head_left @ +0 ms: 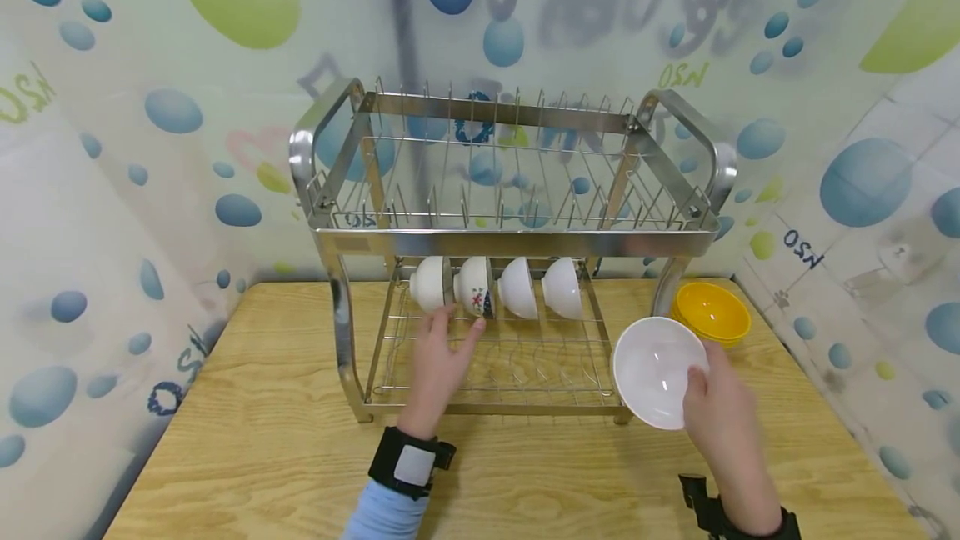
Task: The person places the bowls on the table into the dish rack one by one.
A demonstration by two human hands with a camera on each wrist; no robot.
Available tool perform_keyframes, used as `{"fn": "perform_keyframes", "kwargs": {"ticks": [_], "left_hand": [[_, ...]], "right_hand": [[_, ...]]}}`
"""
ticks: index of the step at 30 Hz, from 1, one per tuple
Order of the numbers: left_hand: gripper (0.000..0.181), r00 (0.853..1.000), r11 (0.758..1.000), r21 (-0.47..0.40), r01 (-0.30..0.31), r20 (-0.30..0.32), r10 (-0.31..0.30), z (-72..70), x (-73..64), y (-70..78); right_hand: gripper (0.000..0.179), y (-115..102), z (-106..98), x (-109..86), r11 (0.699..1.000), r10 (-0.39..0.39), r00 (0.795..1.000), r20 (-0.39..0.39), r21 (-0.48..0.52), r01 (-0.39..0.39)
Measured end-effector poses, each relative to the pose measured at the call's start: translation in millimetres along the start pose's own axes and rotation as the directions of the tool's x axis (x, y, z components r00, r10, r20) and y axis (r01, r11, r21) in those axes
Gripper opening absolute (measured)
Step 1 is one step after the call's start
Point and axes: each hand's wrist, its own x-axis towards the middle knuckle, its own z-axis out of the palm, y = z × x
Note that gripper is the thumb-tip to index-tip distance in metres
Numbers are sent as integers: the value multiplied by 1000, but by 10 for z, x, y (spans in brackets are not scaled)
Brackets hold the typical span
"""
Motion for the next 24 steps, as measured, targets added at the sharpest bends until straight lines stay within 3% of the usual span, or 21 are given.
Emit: {"fn": "perform_keyframes", "kwargs": {"ticks": [15, 24], "left_hand": [[57, 996, 992, -124, 23, 87, -12, 51, -47, 58], [50, 988, 981, -185, 60, 151, -32, 73, -75, 87]], "right_hand": [[36, -203, 322, 38, 992, -120, 990, 77, 44, 117], [36, -256, 545, 72, 989, -145, 983, 110, 33, 142]]}}
